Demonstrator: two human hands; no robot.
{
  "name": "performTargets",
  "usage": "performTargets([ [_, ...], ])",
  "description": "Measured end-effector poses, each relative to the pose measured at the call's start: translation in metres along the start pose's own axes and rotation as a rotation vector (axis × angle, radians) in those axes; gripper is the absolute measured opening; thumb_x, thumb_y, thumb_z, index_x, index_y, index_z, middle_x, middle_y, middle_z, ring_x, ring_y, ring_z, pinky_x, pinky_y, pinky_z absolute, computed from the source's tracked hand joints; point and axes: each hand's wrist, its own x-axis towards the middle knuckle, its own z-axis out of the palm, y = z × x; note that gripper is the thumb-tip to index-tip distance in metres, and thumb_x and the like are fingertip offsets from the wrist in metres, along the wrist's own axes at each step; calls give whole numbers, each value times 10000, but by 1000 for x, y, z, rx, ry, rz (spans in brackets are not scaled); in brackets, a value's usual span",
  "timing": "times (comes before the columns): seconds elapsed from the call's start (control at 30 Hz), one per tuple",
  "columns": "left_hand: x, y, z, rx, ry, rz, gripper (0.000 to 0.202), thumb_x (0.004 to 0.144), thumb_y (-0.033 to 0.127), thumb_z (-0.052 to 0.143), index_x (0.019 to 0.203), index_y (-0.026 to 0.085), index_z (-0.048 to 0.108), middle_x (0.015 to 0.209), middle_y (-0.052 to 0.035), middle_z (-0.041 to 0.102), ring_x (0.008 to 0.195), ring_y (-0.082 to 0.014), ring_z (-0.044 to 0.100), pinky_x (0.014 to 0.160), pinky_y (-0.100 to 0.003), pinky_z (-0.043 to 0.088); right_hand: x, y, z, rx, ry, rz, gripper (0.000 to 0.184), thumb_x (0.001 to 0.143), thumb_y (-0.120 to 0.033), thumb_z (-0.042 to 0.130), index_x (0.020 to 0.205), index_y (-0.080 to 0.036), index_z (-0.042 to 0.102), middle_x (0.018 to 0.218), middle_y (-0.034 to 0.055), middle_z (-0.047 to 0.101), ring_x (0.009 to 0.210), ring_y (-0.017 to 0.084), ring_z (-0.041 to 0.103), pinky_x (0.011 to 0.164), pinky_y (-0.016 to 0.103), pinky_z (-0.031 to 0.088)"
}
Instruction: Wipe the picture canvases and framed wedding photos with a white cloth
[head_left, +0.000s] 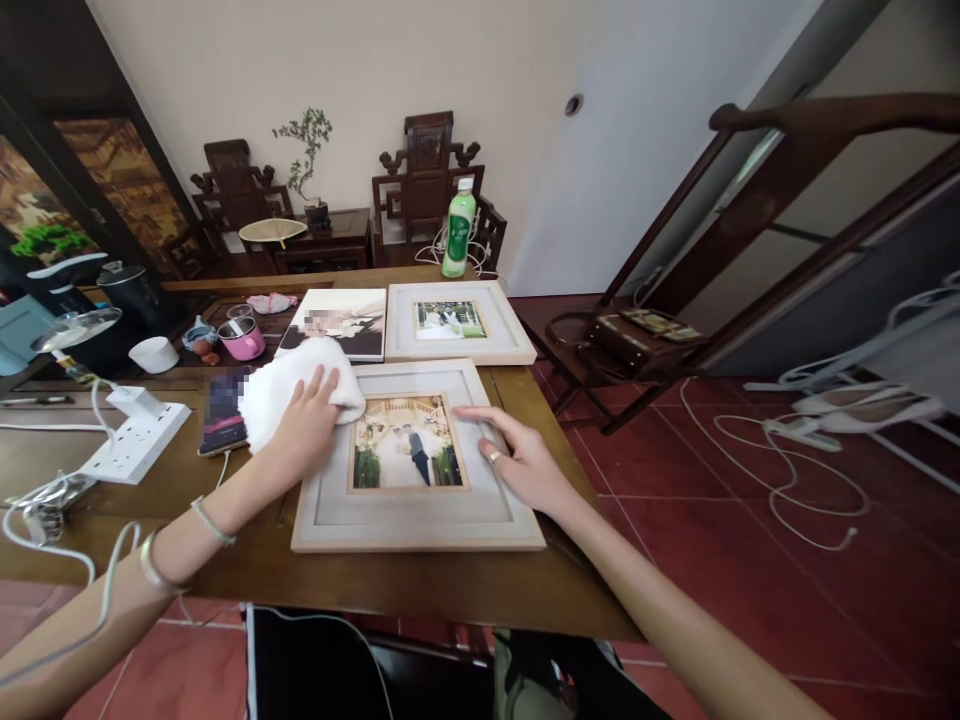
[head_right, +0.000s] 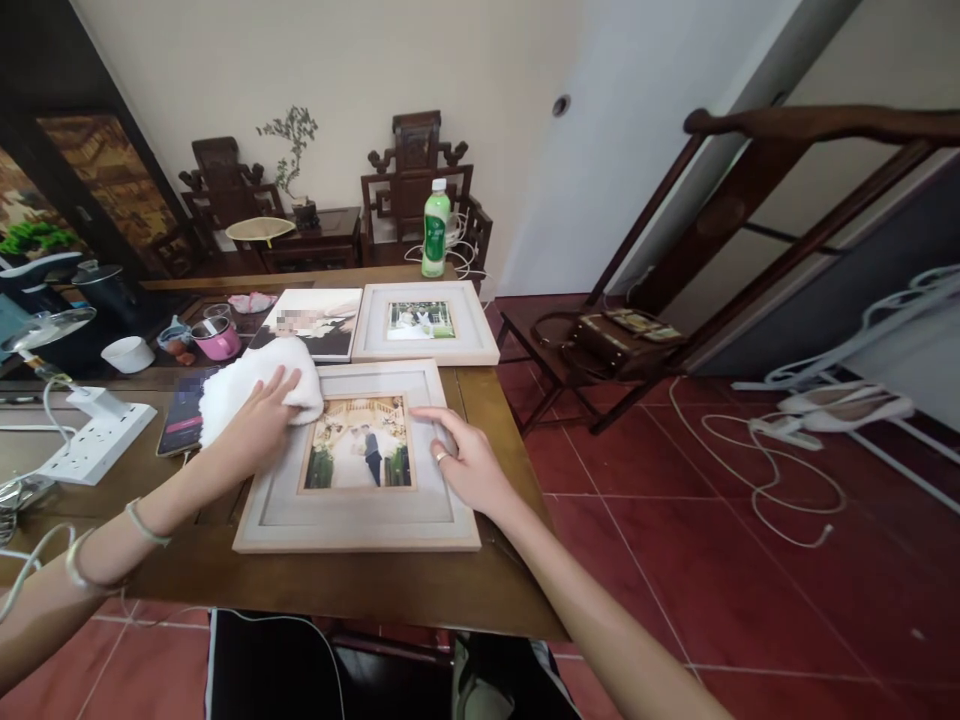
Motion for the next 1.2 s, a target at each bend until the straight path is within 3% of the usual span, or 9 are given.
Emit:
performTargets([
  [0.17, -50, 29, -21, -4, -263, 32, 429, 694, -48, 460, 1043, 54, 686, 1535, -215, 264, 1431, -382, 138, 1139, -544, 230, 1, -2, 2, -1, 36, 20, 454, 750, -98, 453, 1153, -240, 607, 1240, 54, 650, 1204, 239, 562, 1042, 451, 401],
  [0.23, -74, 43, -19, -83, -289, 93, 418, 679, -5, 511, 1039, 94, 698, 1544, -180, 267, 1438, -369, 101, 1153, -542, 198, 1, -3, 3, 6, 43, 21, 454, 743, -95, 453, 1143, -238, 615, 1234, 52, 652, 1201, 235, 565, 1043, 442, 402],
  [0.33, -98, 60, -8, -227, -226, 221, 461, 679, 11, 511, 1084, 146, 686, 1575, -109, 214, 1451, -318, 59, 1179, -501, 164, 2, -4, 3, 7, 52, 26, 454, 737, -98, 456, 1136, -236, 622, 1219, 52, 660, 1184, 237, 576, 1029, 439, 414],
  [0.43, -90, 62, 2, -240, -154, 237, 553, 675, -40, 480, 1158, 164, 654, 1584, -86, 192, 1450, -310, 76, 1184, -477, 184, 1, -4, 3, 5, 49, 16, 450, 741, -104, 457, 1137, -238, 623, 1210, 52, 662, 1175, 238, 579, 1023, 441, 417],
  [0.63, -11, 27, 14, -27, 117, 91, 531, 807, -86, 380, 1221, 149, 615, 1515, -195, 322, 1418, -337, 233, 1140, -519, 267, 0, -3, 2, 39, 26, -24, 449, 742, -96, 463, 1139, -246, 611, 1208, 54, 659, 1180, 230, 573, 1036, 445, 407],
  [0.73, 12, 16, 18, 11, 114, 156, 547, 821, -91, 366, 1263, 152, 577, 1452, -203, 418, 1400, -305, 309, 1133, -502, 282, 0, -3, 3, 54, 31, -19, 453, 736, -90, 464, 1139, -241, 605, 1209, 56, 660, 1188, 229, 571, 1038, 440, 407],
  [0.83, 3, 23, 16, 22, 38, 233, 569, 802, -91, 390, 1297, 145, 540, 1427, -197, 451, 1388, -292, 341, 1138, -465, 285, 0, -3, 3, 37, 35, -7, 458, 735, -88, 455, 1140, -241, 604, 1213, 56, 659, 1193, 231, 568, 1034, 443, 412],
  [1.07, -72, 78, -18, -91, -239, 383, 671, 693, -17, 581, 1332, 168, 489, 1474, -194, 397, 1401, -351, 286, 1141, -461, 287, 1, -4, 6, 3, 44, 8, 464, 733, -85, 451, 1145, -233, 604, 1217, 56, 658, 1194, 232, 570, 1037, 441, 413],
  [1.2, -77, 80, -25, -210, -260, 332, 677, 757, -7, 513, 1393, 191, 398, 1500, -166, 370, 1401, -298, 311, 1114, -418, 349, 0, -4, 5, 12, 42, -6, 461, 738, -91, 458, 1145, -246, 609, 1219, 47, 658, 1189, 231, 570, 1026, 435, 420],
])
